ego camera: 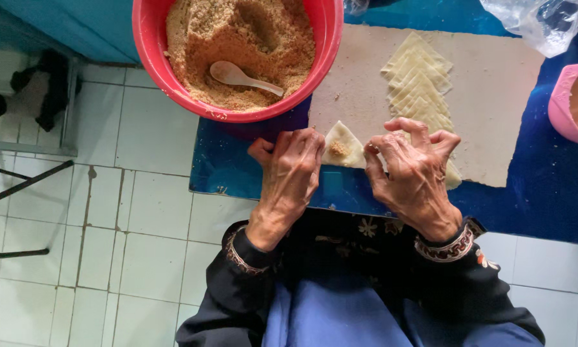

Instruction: The person folds thin square pastry wrappers into triangular shapes and stacks them on a board. They then take a wrapper, spoon brown filling from a red basin onto it, and fold the wrapper closed around the filling, repeating the process.

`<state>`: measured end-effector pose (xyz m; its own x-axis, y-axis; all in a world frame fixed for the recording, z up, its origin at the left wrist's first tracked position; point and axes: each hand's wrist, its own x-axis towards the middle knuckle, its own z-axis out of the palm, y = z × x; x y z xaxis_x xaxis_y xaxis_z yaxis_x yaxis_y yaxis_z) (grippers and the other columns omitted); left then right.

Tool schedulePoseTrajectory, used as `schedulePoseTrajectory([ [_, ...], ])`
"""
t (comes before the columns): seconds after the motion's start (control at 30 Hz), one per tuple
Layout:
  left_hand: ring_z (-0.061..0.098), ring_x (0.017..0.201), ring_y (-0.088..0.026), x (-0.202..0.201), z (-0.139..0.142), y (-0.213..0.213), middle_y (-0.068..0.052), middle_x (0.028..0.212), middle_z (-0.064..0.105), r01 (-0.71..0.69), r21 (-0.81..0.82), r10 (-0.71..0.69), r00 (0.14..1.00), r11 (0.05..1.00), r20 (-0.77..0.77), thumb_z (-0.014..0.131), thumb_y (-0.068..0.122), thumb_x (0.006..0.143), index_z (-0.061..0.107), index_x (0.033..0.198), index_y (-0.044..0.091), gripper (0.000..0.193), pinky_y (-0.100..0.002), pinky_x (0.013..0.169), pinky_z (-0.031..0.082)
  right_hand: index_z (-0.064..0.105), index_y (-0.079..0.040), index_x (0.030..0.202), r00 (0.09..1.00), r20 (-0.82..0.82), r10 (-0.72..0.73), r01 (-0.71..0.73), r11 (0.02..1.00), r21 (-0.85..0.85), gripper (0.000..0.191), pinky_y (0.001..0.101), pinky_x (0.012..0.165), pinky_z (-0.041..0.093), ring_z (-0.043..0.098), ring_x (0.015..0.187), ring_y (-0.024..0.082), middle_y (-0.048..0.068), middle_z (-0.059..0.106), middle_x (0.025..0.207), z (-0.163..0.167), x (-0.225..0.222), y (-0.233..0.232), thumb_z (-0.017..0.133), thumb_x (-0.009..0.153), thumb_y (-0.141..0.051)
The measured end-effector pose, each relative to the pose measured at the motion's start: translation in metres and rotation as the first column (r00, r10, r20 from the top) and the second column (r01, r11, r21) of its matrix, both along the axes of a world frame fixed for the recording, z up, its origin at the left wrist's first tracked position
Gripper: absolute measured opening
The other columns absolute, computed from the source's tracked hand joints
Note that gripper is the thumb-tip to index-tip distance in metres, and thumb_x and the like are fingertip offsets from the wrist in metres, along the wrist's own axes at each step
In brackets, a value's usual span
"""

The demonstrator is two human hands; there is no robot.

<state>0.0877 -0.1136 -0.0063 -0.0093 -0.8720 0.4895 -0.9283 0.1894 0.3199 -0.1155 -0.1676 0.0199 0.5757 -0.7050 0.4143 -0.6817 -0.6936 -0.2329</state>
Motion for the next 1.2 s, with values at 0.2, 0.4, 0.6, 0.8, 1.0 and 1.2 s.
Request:
schedulePoseTrajectory([
  [0.2,0.062,0.083,-0.016,-0.003,0.007,-0.004,0.002,0.095,0.069,0.044,-0.004,-0.043,0.979,0.999,-0.198,0.067,0.015,0.099,0.062,0.112,0.013,0.013,-0.043,0.088,0.028,0.07,-0.015,0.109,0.986,0.145,0.086,-0.101,0.99,0.101,0.024,0.047,0.093,0.032,0.061,0.118,0.025,0.003,0.069,0.105,-0.004,0.007,-0.007,0.078,0.086,-0.011],
  [0.4,0.063,0.082,-0.014,0.001,0.006,-0.006,0.003,0.087,0.068,0.045,0.031,-0.037,0.975,0.999,-0.218,0.071,0.015,0.1,0.065,0.117,0.016,0.018,-0.041,0.088,0.029,0.071,-0.016,0.115,0.982,0.127,0.137,-0.146,0.987,0.07,0.031,0.0477,0.092,0.032,0.06,0.117,0.025,0.0,0.069,0.109,-0.01,0.013,-0.01,0.079,0.086,-0.01],
  [0.6,0.062,0.085,-0.013,0.007,-0.001,-0.008,0.007,0.087,0.068,0.089,-0.004,-0.087,0.961,0.996,-0.262,0.075,0.019,0.095,0.064,0.114,0.017,0.022,-0.042,0.089,0.028,0.068,-0.016,0.117,0.97,0.205,0.132,-0.156,0.982,0.106,0.039,0.048,0.098,0.033,0.06,0.118,0.027,-0.002,0.068,0.108,-0.022,0.02,-0.012,0.081,0.081,-0.007],
  [0.8,0.062,0.086,-0.011,0.017,-0.009,-0.008,0.01,0.09,0.069,0.183,0.023,-0.166,0.933,0.983,-0.318,0.074,0.018,0.094,0.066,0.107,0.017,0.016,-0.042,0.089,0.028,0.064,-0.016,0.12,0.965,0.238,0.114,-0.156,0.974,0.163,0.045,0.0453,0.1,0.033,0.057,0.113,0.028,-0.004,0.069,0.101,-0.027,0.017,-0.014,0.082,0.08,-0.004],
  [1.0,0.061,0.091,-0.013,0.015,-0.012,-0.014,0.008,0.097,0.068,0.18,-0.066,-0.189,0.968,0.981,-0.166,0.077,0.02,0.094,0.066,0.097,0.019,0.011,-0.045,0.09,0.028,0.065,-0.015,0.12,0.974,0.19,0.124,-0.147,0.982,0.116,0.044,0.0484,0.1,0.031,0.056,0.116,0.03,-0.003,0.07,0.103,-0.028,0.017,-0.014,0.083,0.081,-0.007],
  [1.2,0.06,0.099,-0.015,0.025,-0.005,-0.006,0.006,0.107,0.067,0.285,-0.006,-0.283,0.948,0.959,-0.147,0.077,0.016,0.083,0.074,0.107,0.019,0.024,-0.046,0.089,0.027,0.069,-0.017,0.113,0.98,0.102,0.172,-0.175,0.984,0.024,0.032,0.05,0.093,0.03,0.057,0.116,0.028,-0.003,0.07,0.104,-0.025,0.015,-0.015,0.082,0.084,-0.013],
])
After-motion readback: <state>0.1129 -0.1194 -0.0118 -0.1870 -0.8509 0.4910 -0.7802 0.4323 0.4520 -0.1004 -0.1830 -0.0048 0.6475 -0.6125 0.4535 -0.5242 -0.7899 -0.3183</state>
